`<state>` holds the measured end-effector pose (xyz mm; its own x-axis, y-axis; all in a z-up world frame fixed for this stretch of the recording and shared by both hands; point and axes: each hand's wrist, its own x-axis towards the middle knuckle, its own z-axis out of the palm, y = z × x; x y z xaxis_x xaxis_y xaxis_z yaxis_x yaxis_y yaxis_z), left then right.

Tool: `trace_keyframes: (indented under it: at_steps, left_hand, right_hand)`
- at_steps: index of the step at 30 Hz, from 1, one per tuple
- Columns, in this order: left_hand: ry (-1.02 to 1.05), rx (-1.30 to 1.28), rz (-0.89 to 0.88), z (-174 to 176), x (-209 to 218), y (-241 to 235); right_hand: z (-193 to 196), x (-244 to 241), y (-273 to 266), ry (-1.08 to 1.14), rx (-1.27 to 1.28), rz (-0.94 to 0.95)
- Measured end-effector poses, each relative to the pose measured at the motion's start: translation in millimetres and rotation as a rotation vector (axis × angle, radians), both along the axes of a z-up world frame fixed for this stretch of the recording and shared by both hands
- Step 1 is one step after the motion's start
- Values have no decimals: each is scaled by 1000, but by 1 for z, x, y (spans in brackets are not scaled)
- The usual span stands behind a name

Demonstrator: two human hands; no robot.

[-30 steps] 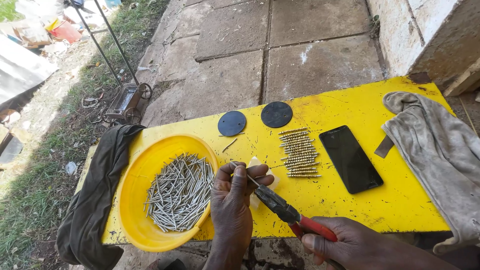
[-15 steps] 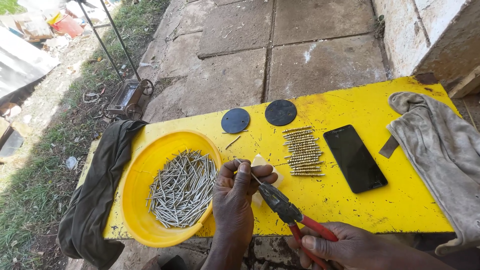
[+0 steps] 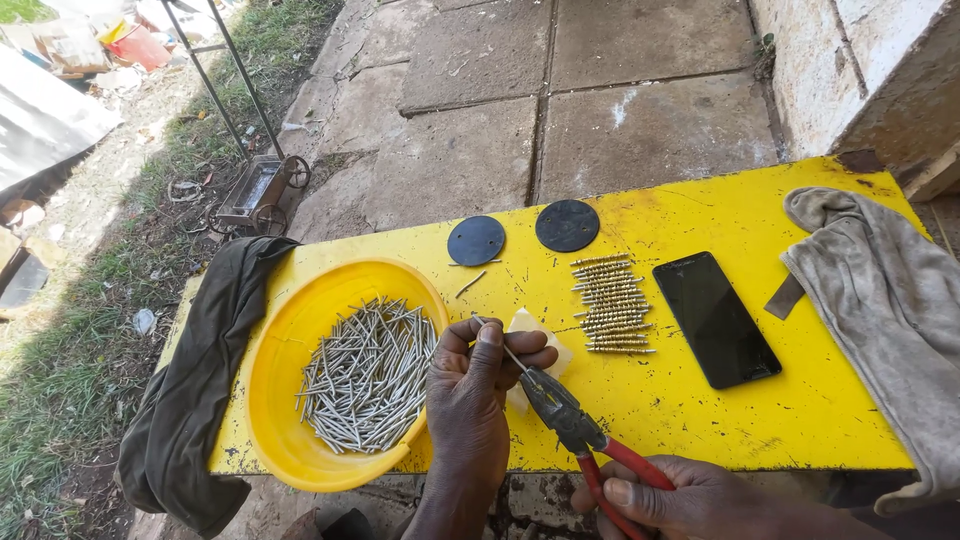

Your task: Sorting and lining up small brass screws on a workbench and using pliers to cut metal pins.

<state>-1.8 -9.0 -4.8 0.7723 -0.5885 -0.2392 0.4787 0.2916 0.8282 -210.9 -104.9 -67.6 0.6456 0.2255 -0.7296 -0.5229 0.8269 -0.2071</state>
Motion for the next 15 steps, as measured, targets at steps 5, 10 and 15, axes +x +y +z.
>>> trace_keyframes:
  at_steps: [5,10,15]
  left_hand:
    - [5,-25,-5,-4,5,2]
    - [7,-46,-5,-5,6,3]
    - [16,-113,-7,-6,11,4]
  right_hand:
    - [0,-1,5,-141,-8,-69]
    - [3,6,7,5,-20,-48]
    - [3,9,3,-30,-142,27]
